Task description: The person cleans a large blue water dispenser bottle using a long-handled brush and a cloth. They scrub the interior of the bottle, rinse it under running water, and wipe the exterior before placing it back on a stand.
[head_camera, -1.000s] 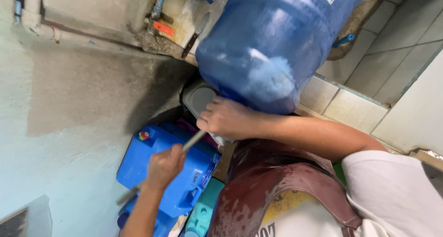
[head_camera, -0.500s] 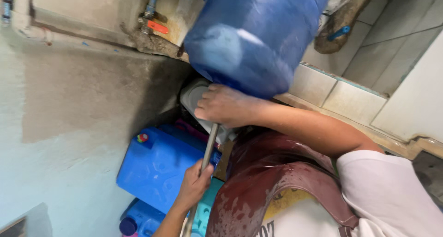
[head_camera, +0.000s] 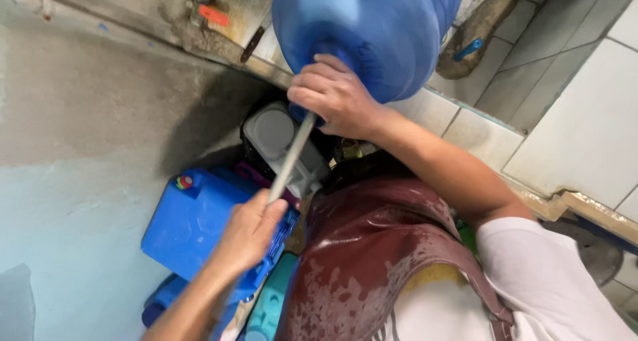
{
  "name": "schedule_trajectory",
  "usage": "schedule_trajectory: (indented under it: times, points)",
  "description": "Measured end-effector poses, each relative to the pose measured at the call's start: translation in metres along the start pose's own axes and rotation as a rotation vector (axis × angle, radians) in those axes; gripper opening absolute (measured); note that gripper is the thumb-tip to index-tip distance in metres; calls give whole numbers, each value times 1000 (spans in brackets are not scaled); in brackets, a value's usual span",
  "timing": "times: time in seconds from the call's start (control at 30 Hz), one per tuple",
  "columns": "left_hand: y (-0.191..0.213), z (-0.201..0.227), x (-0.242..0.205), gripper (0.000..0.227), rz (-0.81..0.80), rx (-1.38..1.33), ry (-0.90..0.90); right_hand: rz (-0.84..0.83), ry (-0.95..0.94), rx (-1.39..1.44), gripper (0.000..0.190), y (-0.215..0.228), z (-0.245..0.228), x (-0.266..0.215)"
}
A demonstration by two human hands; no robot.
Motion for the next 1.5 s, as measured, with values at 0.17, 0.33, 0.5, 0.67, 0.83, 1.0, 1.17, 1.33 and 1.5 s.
schedule_trajectory:
  times: [0.17, 0.33, 0.5, 0.67, 0.83, 1.0, 1.17, 1.33, 1.5]
  points:
    - [64, 21, 17, 14, 142, 1300, -437, -283, 139, 11, 54, 27, 8, 23]
    - [76, 64, 9, 15, 347, 1208, -442, -192, -135, -59, 49, 76, 4, 34]
    - [21, 56, 10, 29, 161, 662, -102, 363, -265, -127, 55, 51, 0, -24]
    - [-29, 14, 14, 27, 30, 92, -92, 341, -175, -150, 56, 5, 18, -58]
    - [-77, -4, 10, 34, -463, -1312, 345, 142, -69, -189, 51, -1, 20, -72]
    - [-94, 0, 20, 44, -744, -1766, 309, 226, 20, -68, 48, 8, 33, -82]
    - [-86, 6, 18, 54, -457, -998, 456, 73, -44, -36, 45, 11, 40, -74]
    - [-67, 25, 8, 57, -140, -360, 197, -24, -12, -50, 43, 21, 42, -56]
    - [-22, 36, 5, 51, -88, 257, 186, -100, 4, -64, 45, 18, 40, -49]
Point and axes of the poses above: each hand's wrist, its own x-axis towards the middle knuckle, its own y-axis out of the back of the hand, z = x × y, the point moved 1 cm from there along x, towards the middle knuckle, and after that the axes turned 9 degrees about -y, right-handed, at the moved point
